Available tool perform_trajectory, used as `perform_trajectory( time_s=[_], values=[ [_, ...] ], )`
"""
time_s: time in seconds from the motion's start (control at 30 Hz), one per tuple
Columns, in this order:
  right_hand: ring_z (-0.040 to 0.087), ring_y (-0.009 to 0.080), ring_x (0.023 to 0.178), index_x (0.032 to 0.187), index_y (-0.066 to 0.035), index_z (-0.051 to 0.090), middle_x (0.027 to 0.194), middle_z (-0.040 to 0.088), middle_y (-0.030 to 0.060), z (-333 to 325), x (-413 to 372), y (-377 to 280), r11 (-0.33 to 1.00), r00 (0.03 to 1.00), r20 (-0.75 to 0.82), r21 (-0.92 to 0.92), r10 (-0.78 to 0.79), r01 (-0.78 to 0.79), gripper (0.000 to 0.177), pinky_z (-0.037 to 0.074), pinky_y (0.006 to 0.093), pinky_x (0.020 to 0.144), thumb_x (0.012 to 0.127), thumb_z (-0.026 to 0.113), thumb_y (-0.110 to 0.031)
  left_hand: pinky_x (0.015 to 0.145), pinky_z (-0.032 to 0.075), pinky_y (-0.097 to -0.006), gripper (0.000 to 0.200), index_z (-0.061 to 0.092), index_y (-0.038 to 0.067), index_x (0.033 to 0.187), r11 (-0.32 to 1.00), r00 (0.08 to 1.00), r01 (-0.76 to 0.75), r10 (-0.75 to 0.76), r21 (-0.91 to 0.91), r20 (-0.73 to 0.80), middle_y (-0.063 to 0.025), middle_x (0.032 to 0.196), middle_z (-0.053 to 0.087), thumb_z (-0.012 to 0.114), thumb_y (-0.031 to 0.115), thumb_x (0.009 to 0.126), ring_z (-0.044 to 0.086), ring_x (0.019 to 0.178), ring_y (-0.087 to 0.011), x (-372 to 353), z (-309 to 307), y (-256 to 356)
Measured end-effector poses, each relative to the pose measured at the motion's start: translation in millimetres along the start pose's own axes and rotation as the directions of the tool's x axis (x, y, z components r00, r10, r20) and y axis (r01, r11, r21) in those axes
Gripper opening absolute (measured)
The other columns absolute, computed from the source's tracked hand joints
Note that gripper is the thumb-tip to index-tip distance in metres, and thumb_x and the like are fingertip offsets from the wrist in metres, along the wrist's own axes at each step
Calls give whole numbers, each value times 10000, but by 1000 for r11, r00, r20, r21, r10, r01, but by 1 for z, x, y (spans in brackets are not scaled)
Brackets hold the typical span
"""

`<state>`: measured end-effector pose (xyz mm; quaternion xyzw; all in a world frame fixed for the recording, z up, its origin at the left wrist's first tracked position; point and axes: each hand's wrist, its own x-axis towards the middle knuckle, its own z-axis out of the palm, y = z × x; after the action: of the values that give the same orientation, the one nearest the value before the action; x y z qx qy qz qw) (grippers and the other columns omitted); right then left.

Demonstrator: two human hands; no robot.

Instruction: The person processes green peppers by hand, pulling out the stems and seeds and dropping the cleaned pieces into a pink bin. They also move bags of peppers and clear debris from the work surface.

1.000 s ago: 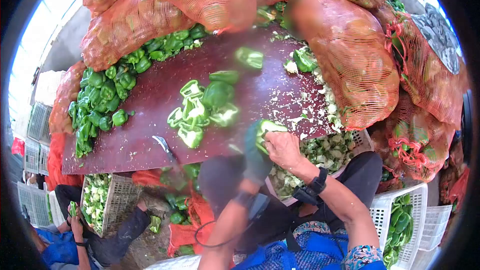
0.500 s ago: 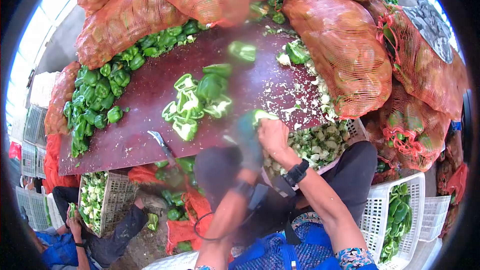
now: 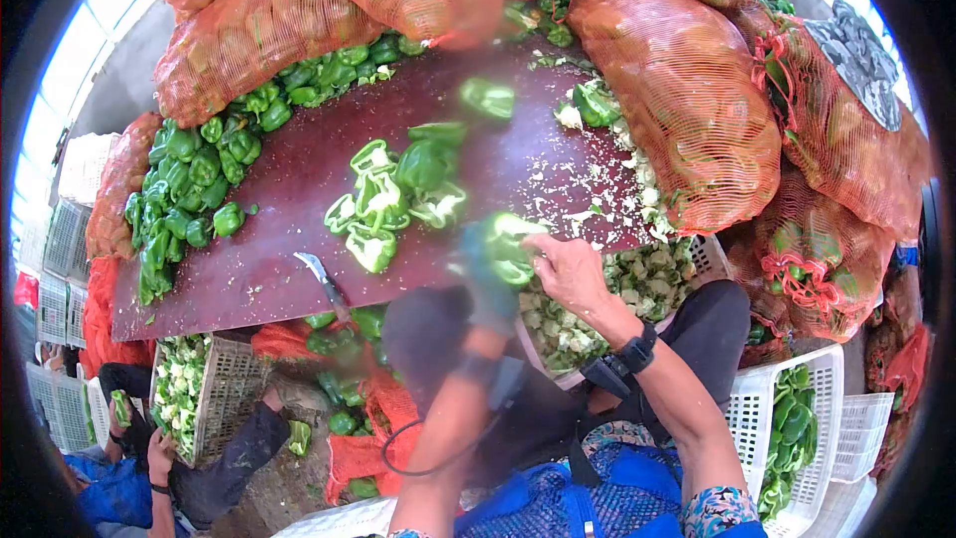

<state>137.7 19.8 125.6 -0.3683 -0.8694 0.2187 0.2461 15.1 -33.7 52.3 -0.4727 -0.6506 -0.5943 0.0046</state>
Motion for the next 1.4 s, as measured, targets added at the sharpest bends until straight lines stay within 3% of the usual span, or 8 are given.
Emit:
perform_trajectory(
  time_s=[0.2,0.4,0.53,0.67,0.83,1.07,1.13,1.4],
  values=[
    [608,262,532,1199,-120,607,609,603,139,24,9,7,992,983,169,86,75,-91,401,487,396,546,804,561,-68,859,523,-293,384,554,5,1184,844,941,325,-333,-426,58,-62,1030,649,698,118,846,627,909,-163,-8,9,-14],
    [549,116,556,1265,-45,582,729,648,74,7,28,1,852,889,446,419,108,-313,505,454,298,526,762,532,-34,835,535,-284,296,548,18,1192,877,955,287,-294,-385,40,-50,1052,633,610,130,925,617,916,-141,-4,8,-10],
    [575,145,576,1197,-50,640,807,685,112,13,42,10,906,871,487,337,65,-256,456,477,300,543,757,522,-38,811,540,-285,267,544,45,1182,305,735,518,-636,-799,233,-35,1059,616,496,236,1002,610,917,-135,-5,12,-16],
    [659,244,650,1099,-100,709,885,710,167,13,56,10,989,788,615,93,33,-114,397,534,373,620,751,522,-62,785,545,-277,260,546,57,1170,452,794,497,-582,-741,177,-28,1048,612,437,242,1022,605,914,-127,-10,19,-20],
    [680,376,764,980,-151,732,868,697,190,20,35,-8,996,922,386,-75,-23,57,277,543,469,760,753,573,-131,759,546,-266,193,564,50,1143,758,909,414,-377,-505,179,-19,1016,619,485,131,987,608,900,-122,-4,0,14],
    [670,330,654,876,-133,683,680,663,118,34,32,-8,949,973,187,-259,-134,180,140,491,473,599,775,655,-226,816,508,-280,229,563,42,1168,789,918,376,-389,-486,79,-42,1069,602,456,99,973,577,958,-131,-14,18,-36],
    [670,319,644,857,-136,668,670,658,111,38,33,-4,932,967,193,-291,-164,216,129,482,459,576,777,662,-237,969,445,-317,351,522,16,1288,510,771,590,-585,-627,250,-104,1247,550,354,79,986,519,1138,-184,-9,7,-11],
    [657,323,649,863,-149,625,716,661,107,42,33,-8,940,988,91,-307,-124,147,101,484,445,572,802,638,-228,841,512,-300,290,567,49,1178,559,853,426,-509,-711,111,-18,1033,622,441,266,1034,595,918,-136,-2,-3,5]
  ],
)
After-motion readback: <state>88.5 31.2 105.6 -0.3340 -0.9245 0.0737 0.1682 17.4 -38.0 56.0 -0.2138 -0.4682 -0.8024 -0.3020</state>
